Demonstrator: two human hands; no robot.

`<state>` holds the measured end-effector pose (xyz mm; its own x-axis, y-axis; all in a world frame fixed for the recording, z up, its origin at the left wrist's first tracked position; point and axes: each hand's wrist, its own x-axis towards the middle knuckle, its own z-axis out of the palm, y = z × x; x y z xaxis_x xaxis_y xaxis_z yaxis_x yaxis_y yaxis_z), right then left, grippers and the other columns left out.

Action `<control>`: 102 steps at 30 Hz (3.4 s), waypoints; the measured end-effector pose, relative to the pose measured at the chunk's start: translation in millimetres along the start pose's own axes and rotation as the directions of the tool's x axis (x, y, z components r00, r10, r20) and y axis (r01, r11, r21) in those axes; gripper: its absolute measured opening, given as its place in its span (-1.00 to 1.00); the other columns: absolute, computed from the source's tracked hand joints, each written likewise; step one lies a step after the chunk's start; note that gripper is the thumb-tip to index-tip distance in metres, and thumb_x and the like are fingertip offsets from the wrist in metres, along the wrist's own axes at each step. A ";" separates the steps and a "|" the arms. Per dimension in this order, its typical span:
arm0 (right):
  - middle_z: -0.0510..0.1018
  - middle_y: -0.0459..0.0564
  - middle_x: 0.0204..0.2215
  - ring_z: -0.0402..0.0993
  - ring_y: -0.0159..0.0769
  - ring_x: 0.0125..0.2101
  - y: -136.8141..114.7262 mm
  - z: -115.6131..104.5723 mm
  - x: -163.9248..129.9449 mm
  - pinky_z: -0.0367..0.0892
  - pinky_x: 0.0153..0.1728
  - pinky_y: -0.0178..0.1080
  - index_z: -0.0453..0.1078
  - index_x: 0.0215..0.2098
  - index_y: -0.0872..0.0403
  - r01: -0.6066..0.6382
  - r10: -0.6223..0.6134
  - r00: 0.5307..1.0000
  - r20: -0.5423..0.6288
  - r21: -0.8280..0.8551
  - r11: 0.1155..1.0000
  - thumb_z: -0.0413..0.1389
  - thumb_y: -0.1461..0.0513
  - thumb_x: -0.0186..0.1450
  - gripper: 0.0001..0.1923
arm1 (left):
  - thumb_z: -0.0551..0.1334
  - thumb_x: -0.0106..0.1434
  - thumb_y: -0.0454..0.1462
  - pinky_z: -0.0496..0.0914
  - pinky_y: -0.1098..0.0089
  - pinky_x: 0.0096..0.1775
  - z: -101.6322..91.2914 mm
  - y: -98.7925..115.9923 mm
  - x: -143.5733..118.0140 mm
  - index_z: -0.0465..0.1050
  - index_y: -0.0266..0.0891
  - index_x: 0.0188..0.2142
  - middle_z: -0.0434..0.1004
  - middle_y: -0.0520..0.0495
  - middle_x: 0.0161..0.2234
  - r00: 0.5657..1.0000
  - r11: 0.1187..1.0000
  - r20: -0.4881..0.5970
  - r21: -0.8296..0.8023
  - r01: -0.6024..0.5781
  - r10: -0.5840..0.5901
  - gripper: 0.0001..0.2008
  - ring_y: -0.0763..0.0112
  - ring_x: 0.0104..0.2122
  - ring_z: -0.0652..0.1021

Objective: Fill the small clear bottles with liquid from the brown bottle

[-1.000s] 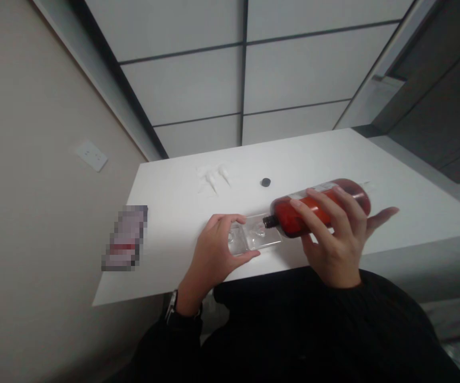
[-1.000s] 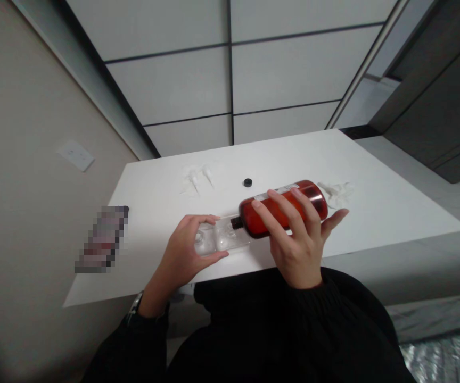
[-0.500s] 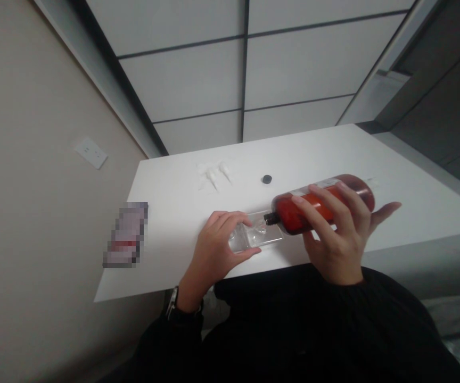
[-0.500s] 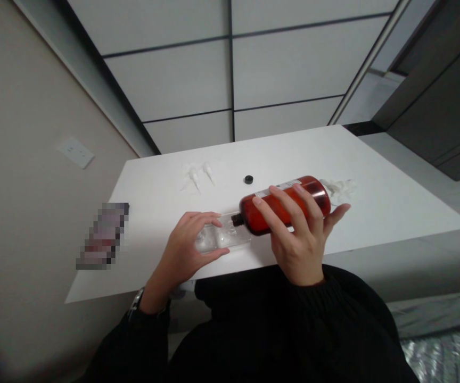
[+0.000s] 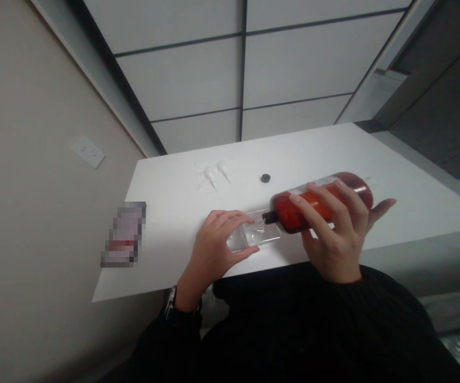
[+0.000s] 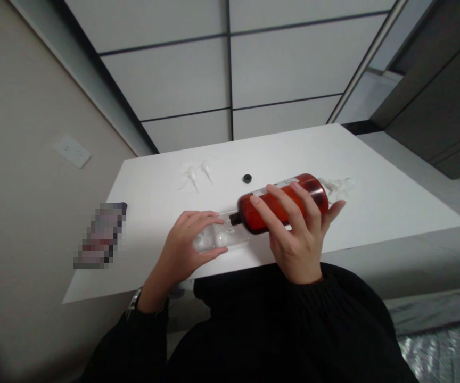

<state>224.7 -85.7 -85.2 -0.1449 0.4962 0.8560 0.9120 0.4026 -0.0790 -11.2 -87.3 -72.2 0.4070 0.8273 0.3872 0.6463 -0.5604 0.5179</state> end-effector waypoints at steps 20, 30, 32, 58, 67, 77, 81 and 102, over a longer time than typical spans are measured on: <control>0.59 0.03 0.14 0.48 0.14 0.18 -1.4 -2.3 2.2 -0.15 0.32 0.59 0.36 0.28 -0.24 0.021 -0.021 1.000 0.005 -0.025 0.999 0.17 0.49 0.29 -0.29 | 0.56 0.09 -0.25 0.49 0.05 0.02 0.7 1.7 -1.9 0.33 -0.16 0.12 0.59 -0.16 0.03 0.998 0.998 -0.027 0.007 0.063 -0.062 -0.33 0.05 0.00 0.54; 0.54 -0.01 0.17 0.42 0.08 0.22 2.8 2.1 -0.8 -0.20 0.33 0.57 0.36 0.28 -0.22 0.044 -0.045 0.999 -0.013 -0.049 0.998 0.17 0.45 0.31 -0.33 | 0.59 0.05 -0.21 0.48 0.02 0.06 3.8 -0.5 -3.3 0.19 -0.13 0.24 0.56 -0.19 0.10 0.994 0.995 -0.051 -0.033 0.097 -0.098 -0.14 0.01 0.06 0.53; 0.55 0.00 0.16 0.42 0.09 0.22 2.9 1.9 -0.4 -0.19 0.32 0.59 0.37 0.28 -0.21 0.047 -0.048 0.999 -0.012 -0.047 0.998 0.20 0.44 0.31 -0.35 | 0.59 0.04 -0.21 0.48 0.02 0.06 3.8 -0.6 -3.4 0.17 -0.11 0.25 0.57 -0.17 0.09 0.993 0.994 -0.047 -0.043 0.104 -0.106 -0.12 0.00 0.06 0.53; 0.61 -0.04 0.12 0.43 0.15 0.23 0.0 -2.0 5.9 -0.16 0.26 0.69 0.34 0.30 -0.38 0.024 -0.025 1.000 -0.013 -0.046 0.999 0.19 0.39 0.35 -0.32 | 0.60 0.04 -0.20 0.46 0.06 0.07 2.7 1.2 -3.2 0.16 -0.11 0.25 0.58 -0.16 0.08 0.994 0.994 -0.047 -0.041 0.098 -0.100 -0.10 0.03 0.06 0.52; 0.60 -0.13 0.12 0.38 0.10 0.28 1.5 -1.4 6.8 -0.20 0.32 0.63 0.37 0.26 -0.42 0.029 -0.031 0.999 -0.026 -0.053 0.998 0.18 0.36 0.38 -0.38 | 0.59 0.05 -0.21 0.46 0.05 0.06 2.2 1.5 -3.3 0.16 -0.12 0.26 0.57 -0.16 0.10 0.993 0.992 -0.033 -0.061 0.112 -0.114 -0.10 0.01 0.08 0.52; 0.60 -0.09 0.12 0.38 0.18 0.27 1.2 -2.9 8.9 -0.17 0.28 0.67 0.33 0.29 -0.44 0.043 -0.043 0.999 -0.006 -0.050 0.998 0.20 0.39 0.35 -0.30 | 0.59 0.05 -0.20 0.46 0.03 0.06 2.3 0.8 -3.7 0.15 -0.09 0.26 0.57 -0.15 0.09 0.992 0.990 -0.032 -0.070 0.120 -0.122 -0.10 0.00 0.07 0.53; 0.60 -0.08 0.13 0.36 0.22 0.28 0.4 -4.1 9.7 -0.19 0.27 0.70 0.25 0.35 -0.46 0.047 -0.047 0.999 0.004 -0.036 0.998 0.20 0.40 0.33 -0.21 | 0.59 0.05 -0.21 0.45 0.03 0.07 1.6 1.3 -3.7 0.15 -0.08 0.27 0.57 -0.14 0.09 0.992 0.990 -0.031 -0.067 0.122 -0.124 -0.10 0.00 0.07 0.53; 0.61 -0.13 0.11 0.39 0.17 0.26 -0.2 -7.0 15.2 -0.10 0.26 0.68 0.34 0.28 -0.44 0.077 -0.076 0.997 0.016 -0.047 0.996 0.18 0.43 0.34 -0.28 | 0.58 0.07 -0.20 0.47 0.04 0.06 2.6 0.7 -4.0 0.22 -0.10 0.22 0.55 -0.17 0.12 0.997 0.997 -0.044 -0.031 0.069 -0.070 -0.18 0.05 0.04 0.55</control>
<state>225.0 -83.6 -68.5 -0.2200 0.4760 0.8515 0.9151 0.4030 0.0111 -10.7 -90.9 -75.3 0.3319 0.8619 0.3832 0.6526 -0.5032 0.5665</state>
